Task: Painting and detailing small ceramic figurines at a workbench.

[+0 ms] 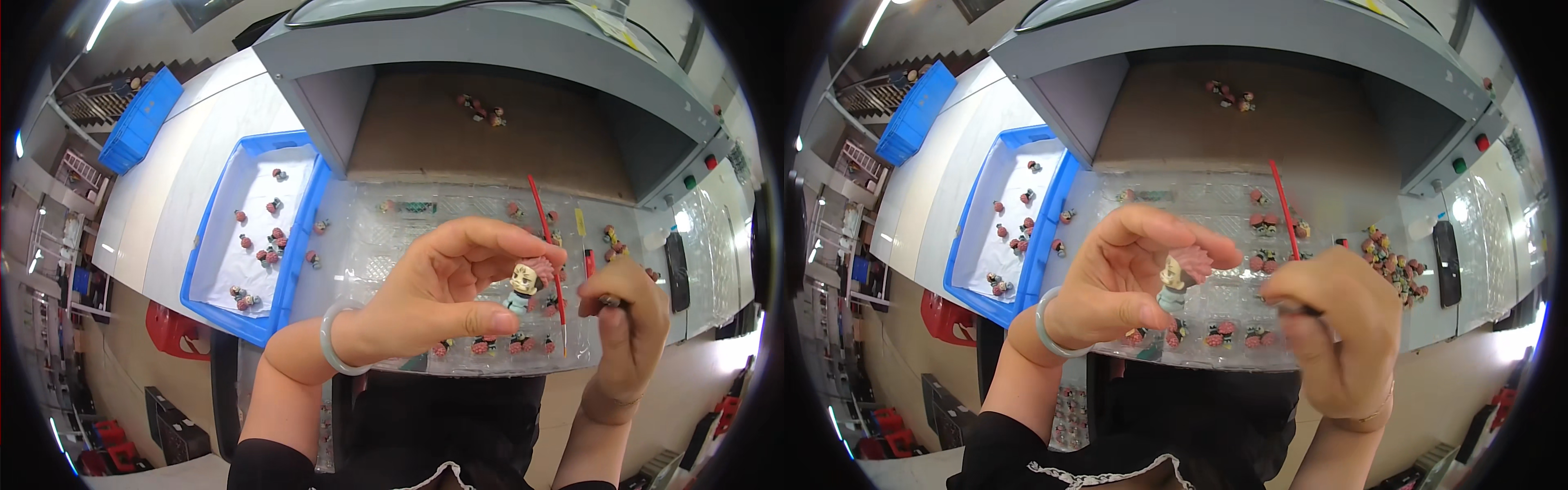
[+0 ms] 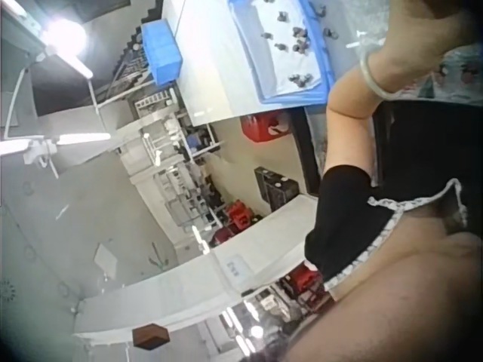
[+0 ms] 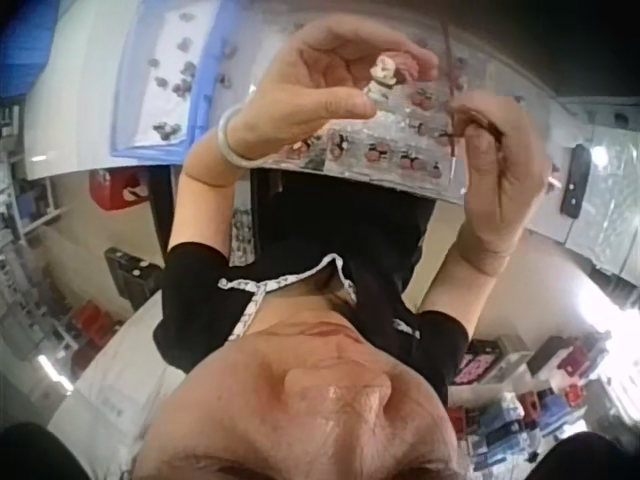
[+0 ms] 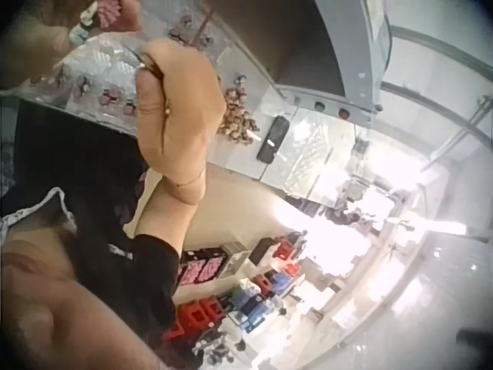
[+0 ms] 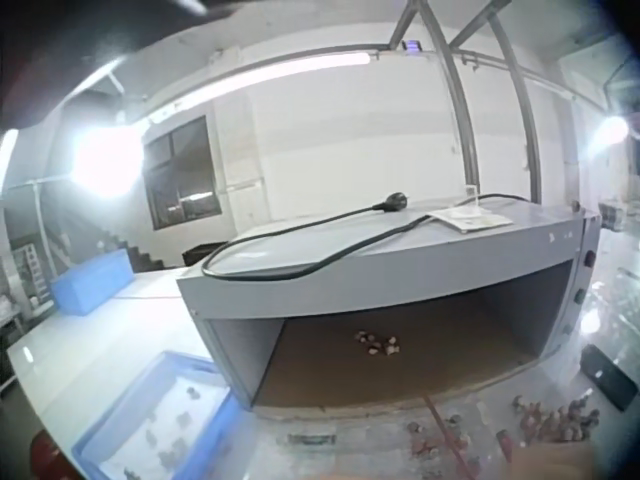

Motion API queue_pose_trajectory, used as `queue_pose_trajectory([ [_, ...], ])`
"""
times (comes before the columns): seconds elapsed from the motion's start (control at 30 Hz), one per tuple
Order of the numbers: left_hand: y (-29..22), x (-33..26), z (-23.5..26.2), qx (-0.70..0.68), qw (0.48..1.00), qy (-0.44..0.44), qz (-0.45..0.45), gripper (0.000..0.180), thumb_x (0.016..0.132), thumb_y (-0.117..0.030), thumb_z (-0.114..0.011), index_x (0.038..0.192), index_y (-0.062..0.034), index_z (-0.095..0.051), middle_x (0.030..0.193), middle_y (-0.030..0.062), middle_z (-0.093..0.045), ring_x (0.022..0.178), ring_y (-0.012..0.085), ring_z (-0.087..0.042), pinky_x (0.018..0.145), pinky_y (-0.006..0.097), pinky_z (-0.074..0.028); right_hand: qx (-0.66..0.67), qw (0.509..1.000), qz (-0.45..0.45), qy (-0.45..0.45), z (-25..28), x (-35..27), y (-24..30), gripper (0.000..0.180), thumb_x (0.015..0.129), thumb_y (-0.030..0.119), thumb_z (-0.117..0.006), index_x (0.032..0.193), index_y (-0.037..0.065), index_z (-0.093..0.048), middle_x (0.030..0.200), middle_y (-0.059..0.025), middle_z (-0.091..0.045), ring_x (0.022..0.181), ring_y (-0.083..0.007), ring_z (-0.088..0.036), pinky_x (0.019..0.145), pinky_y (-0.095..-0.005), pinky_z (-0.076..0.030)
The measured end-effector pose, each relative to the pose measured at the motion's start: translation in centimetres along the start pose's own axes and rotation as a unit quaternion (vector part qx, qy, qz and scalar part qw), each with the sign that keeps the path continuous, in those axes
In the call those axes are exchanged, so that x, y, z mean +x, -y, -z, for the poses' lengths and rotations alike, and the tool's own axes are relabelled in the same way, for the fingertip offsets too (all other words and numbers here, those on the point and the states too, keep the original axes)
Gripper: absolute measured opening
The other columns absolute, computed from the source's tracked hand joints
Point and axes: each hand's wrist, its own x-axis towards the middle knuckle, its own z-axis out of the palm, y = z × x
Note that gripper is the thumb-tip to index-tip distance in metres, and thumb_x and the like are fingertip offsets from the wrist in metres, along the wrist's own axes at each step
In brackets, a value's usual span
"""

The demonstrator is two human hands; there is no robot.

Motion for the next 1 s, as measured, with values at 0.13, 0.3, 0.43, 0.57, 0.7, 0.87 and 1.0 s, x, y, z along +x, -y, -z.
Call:
queue_pose_trajectory([
  [0.13,-0.4,0.2,-0.4,-0.004,0.999,-0.038,-0.018,0.048,0.064,-0.011,-0.070,0.106,-0.0074,-0.047,0.098,0.0149,-0.053,0.101,0.0250,-0.049,0.089,0.042,-0.038,0.025,0.993,0.111,0.035,-1.3,1.9,0.2,0.017,0.070,0.019,-0.056,0.068,0.002,-0.052,0.055,-0.0048,-0.048,0.046,-0.0205,-0.044,0.043,-0.0293,-0.035],
  [0.3,-0.7,0.5,-0.4,-0.011,0.998,-0.065,-0.011,0.046,0.065,-0.022,-0.070,0.102,-0.0031,-0.052,0.088,0.0112,-0.054,0.095,0.0228,-0.052,0.090,0.042,-0.037,-0.118,0.982,0.146,0.019,-1.7,1.8,-0.6,0.029,0.060,0.028,-0.068,0.066,0.004,-0.052,0.053,-0.0042,-0.047,0.045,-0.0207,-0.045,0.041,-0.0288,-0.035],
  [0.43,-0.7,0.3,0.0,0.008,0.996,-0.061,0.061,0.046,0.070,-0.033,-0.065,0.099,-0.0002,-0.053,0.088,0.0090,-0.054,0.088,0.0189,-0.054,0.082,0.035,-0.042,-0.153,0.979,0.137,-0.014,-1.8,1.7,-0.8,0.032,0.057,0.030,-0.069,0.061,0.005,-0.049,0.051,-0.0037,-0.044,0.044,-0.0196,-0.044,0.040,-0.0285,-0.033],
  [0.57,-0.4,0.6,0.2,0.026,0.992,-0.064,0.107,0.047,0.075,-0.040,-0.057,0.095,0.0019,-0.052,0.087,0.0083,-0.054,0.084,0.0165,-0.054,0.074,0.029,-0.043,-0.168,0.980,0.101,-0.013,-2.1,2.2,-1.1,0.046,0.062,0.046,-0.062,0.057,0.004,-0.044,0.048,-0.0032,-0.036,0.043,-0.0166,-0.035,0.041,-0.0279,-0.023],
  [0.7,-0.2,0.7,0.3,0.033,0.993,-0.075,0.088,0.046,0.079,-0.041,-0.051,0.091,0.0036,-0.051,0.084,0.0092,-0.055,0.077,0.0160,-0.056,0.068,0.027,-0.045,-0.148,0.984,0.092,0.038,-1.7,2.6,-1.7,0.046,0.060,0.046,-0.062,0.056,0.004,-0.044,0.048,-0.0038,-0.035,0.043,-0.0182,-0.035,0.041,-0.0283,-0.023],
  [0.87,-0.7,0.3,0.4,0.015,0.988,-0.054,0.147,0.047,0.084,-0.042,-0.041,0.086,0.0046,-0.049,0.073,0.0093,-0.052,0.055,0.0123,-0.054,0.046,0.022,-0.044,-0.111,0.983,0.130,0.070,-2.4,2.9,-2.6,0.046,0.061,0.047,-0.061,0.056,0.004,-0.044,0.047,-0.0038,-0.034,0.042,-0.0181,-0.035,0.041,-0.0285,-0.023],
  [1.0,-1.0,0.4,0.4,0.019,0.986,-0.059,0.153,0.046,0.085,-0.040,-0.039,0.082,0.0041,-0.050,0.070,0.0079,-0.051,0.051,0.0105,-0.051,0.045,0.020,-0.040,-0.096,0.983,0.131,0.088,-2.5,3.3,-2.2,0.037,0.055,0.034,-0.067,0.053,0.007,-0.042,0.047,-0.0037,-0.034,0.041,-0.0206,-0.035,0.038,-0.0297,-0.026],
])
